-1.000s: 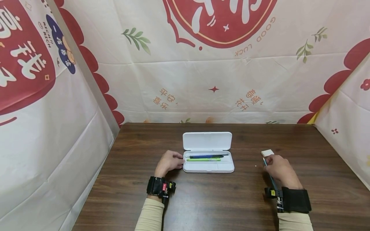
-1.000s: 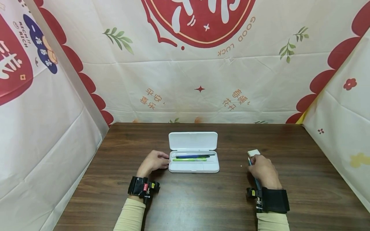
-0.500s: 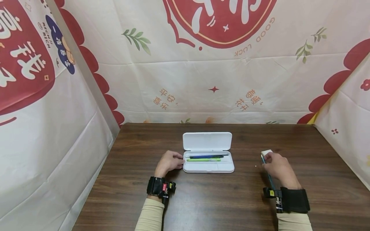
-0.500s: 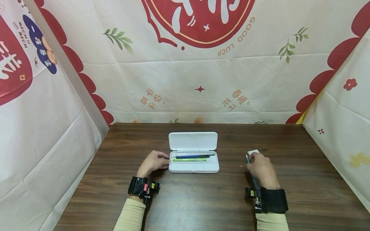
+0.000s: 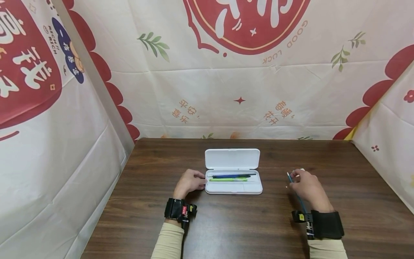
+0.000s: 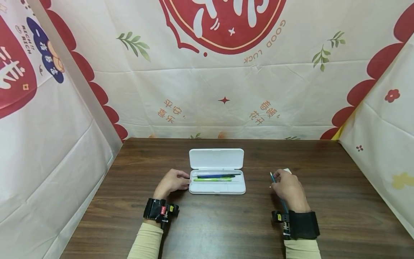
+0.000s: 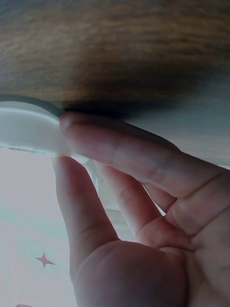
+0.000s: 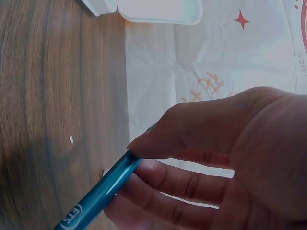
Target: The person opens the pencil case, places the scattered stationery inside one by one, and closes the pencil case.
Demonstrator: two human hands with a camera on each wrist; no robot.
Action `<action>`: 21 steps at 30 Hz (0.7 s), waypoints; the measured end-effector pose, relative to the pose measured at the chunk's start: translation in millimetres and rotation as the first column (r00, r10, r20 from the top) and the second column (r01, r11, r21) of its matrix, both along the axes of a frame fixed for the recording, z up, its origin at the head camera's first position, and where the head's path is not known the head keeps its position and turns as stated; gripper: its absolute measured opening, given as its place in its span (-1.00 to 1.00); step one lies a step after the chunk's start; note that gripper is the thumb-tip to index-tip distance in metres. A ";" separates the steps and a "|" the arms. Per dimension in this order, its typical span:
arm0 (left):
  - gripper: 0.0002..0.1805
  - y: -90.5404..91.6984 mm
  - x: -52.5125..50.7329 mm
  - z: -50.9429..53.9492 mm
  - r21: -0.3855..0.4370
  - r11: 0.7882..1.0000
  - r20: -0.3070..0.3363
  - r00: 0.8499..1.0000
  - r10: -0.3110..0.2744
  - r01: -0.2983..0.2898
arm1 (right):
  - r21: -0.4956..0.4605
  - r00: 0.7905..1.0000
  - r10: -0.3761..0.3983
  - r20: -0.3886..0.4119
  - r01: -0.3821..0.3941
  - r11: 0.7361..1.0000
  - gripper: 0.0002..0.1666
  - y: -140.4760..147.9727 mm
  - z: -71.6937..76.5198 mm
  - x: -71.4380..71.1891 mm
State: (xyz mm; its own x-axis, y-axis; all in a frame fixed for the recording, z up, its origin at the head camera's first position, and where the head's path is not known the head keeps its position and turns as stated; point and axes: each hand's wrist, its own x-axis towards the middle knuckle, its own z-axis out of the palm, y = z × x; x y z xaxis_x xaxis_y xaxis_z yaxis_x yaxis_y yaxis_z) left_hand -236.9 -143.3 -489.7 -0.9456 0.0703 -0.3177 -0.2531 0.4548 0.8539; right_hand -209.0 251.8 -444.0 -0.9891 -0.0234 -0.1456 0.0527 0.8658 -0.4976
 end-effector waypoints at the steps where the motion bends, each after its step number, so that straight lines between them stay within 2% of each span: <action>1: -0.74 0.0 -0.1 -0.2 -0.001 1.000 -0.001 1.000 -0.001 0.001 | 0.003 1.000 0.001 -0.004 -0.001 1.000 -0.67 -1.0 0.2 -0.1; 21: -0.74 -0.4 0.1 -1.0 0.022 1.000 -0.009 1.000 0.005 -0.005 | 0.001 0.997 0.035 -0.074 -0.035 0.999 -0.66 -16.5 4.3 1.4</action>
State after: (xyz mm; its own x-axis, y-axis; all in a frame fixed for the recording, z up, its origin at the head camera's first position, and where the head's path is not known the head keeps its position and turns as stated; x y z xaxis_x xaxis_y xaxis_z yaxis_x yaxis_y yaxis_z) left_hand -236.8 -143.7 -490.8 -0.9489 0.0724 -0.3071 -0.2472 0.4342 0.8662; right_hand -207.7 235.3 -439.7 -0.9957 -0.0581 -0.0725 -0.0143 0.8665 -0.4990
